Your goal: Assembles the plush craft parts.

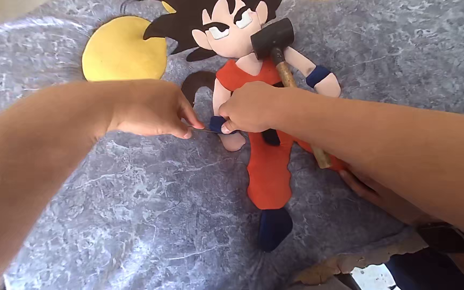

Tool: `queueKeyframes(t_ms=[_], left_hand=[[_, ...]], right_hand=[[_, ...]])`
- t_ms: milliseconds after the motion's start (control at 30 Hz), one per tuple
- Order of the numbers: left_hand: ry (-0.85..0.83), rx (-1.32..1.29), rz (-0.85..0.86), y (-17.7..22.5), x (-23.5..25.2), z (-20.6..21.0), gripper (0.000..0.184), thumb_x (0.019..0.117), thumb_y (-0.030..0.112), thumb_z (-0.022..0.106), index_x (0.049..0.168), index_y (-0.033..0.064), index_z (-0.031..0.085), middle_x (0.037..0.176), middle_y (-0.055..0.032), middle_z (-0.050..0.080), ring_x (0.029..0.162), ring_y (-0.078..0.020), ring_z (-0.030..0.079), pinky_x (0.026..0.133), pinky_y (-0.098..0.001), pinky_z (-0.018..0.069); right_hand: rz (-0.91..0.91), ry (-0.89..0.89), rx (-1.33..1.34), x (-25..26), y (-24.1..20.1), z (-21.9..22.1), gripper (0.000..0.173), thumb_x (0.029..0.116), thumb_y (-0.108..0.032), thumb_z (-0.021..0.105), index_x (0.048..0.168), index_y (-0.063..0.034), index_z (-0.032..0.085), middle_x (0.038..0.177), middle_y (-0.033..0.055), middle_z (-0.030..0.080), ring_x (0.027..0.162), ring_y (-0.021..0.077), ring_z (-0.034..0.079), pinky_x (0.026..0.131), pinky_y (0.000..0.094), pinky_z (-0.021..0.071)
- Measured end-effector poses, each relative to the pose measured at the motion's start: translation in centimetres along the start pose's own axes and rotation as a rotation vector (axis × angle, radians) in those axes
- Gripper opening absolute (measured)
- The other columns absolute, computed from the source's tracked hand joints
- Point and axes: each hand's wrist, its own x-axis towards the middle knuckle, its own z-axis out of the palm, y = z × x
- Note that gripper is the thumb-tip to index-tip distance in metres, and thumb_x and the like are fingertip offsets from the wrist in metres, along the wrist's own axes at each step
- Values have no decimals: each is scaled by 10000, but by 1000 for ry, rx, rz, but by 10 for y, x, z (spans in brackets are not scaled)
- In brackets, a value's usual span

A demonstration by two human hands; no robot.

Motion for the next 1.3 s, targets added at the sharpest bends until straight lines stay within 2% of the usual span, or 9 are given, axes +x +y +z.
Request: queueKeyframes(t_ms=[100, 300, 367, 533, 700, 867, 1000, 1167, 1300], left_hand=[[319, 31, 1, -24, -27, 56, 244, 997, 280, 688, 1229, 311, 761, 905, 42, 761, 733, -121, 696, 682, -464, 595], [723, -281, 44, -88, -61, 164, 360, 928, 567, 594, 1233, 431, 730, 832, 171, 716, 600, 19, 605, 530, -284, 533], [752, -361, 68, -91, -58, 176, 378, 933, 569, 604, 1247, 398, 726, 829, 160, 715, 609, 17, 610, 537, -274, 537], [913, -446, 182, -66, -40, 184, 324, 940, 527, 632, 1136, 282, 715, 771, 159, 671, 591, 35, 592, 506, -202, 519], [1060, -545, 313, -15, -5, 201, 244, 950, 381, 695, 1069, 168, 685, 816, 104, 704, 669, 6, 661, 587, -224, 600], [1039, -342, 458, -21, 0, 172, 319, 951, 490, 700, 1071, 207, 783, 1125, 27, 714, 1063, -119, 678, 888, -352, 601], [1008, 80, 255, -30, 42, 125, 554, 931, 468, 712, 1273, 32, 691, 1238, -231, 644, 1174, -442, 599, 950, -652, 490], [1029, 135, 237, -12, 57, 126, 354, 931, 297, 743, 1094, -12, 684, 1180, -208, 668, 1157, -419, 615, 968, -609, 489], [965, 112, 165, -2, 53, 119, 351, 917, 224, 762, 1133, -14, 619, 989, -206, 672, 942, -409, 664, 839, -594, 541]], right_hand=[[-235, 313, 22, 83, 31, 63, 395, 1060, -451, 509, 1112, -87, 654, 890, 126, 674, 864, 336, 688, 708, 554, 543], [-254, 269, 14, 93, 6, 54, 524, 999, -164, 594, 1515, -217, 516, 1261, 145, 615, 1073, 360, 636, 788, 541, 548], [-364, 256, -71, 103, 9, 44, 434, 1008, -115, 572, 1435, -186, 607, 1240, 141, 637, 1086, 346, 640, 809, 538, 552], [-259, 278, 125, 93, 44, 39, 314, 960, -288, 706, 1254, -180, 701, 1142, 71, 673, 1075, 262, 652, 906, 507, 544], [-22, 270, 1043, 11, -13, 104, 360, 969, -448, 698, 1197, -172, 730, 937, -18, 747, 811, 102, 709, 739, 367, 628], [80, 665, 1634, 14, -49, 154, 272, 1101, -287, 481, 1132, -129, 700, 995, -1, 767, 882, 128, 727, 781, 349, 621], [213, 650, 1627, 8, -11, 154, 377, 1133, -323, 366, 1106, -53, 628, 718, 59, 654, 576, 173, 656, 534, 334, 593], [282, 559, 1692, -32, -9, 110, 329, 1133, -159, 320, 997, -26, 588, 576, -16, 437, 440, 46, 418, 440, 169, 396], [49, 769, 1700, 9, 1, 173, 353, 1123, -304, 402, 1061, -49, 638, 622, 48, 535, 453, 140, 515, 409, 275, 474]])
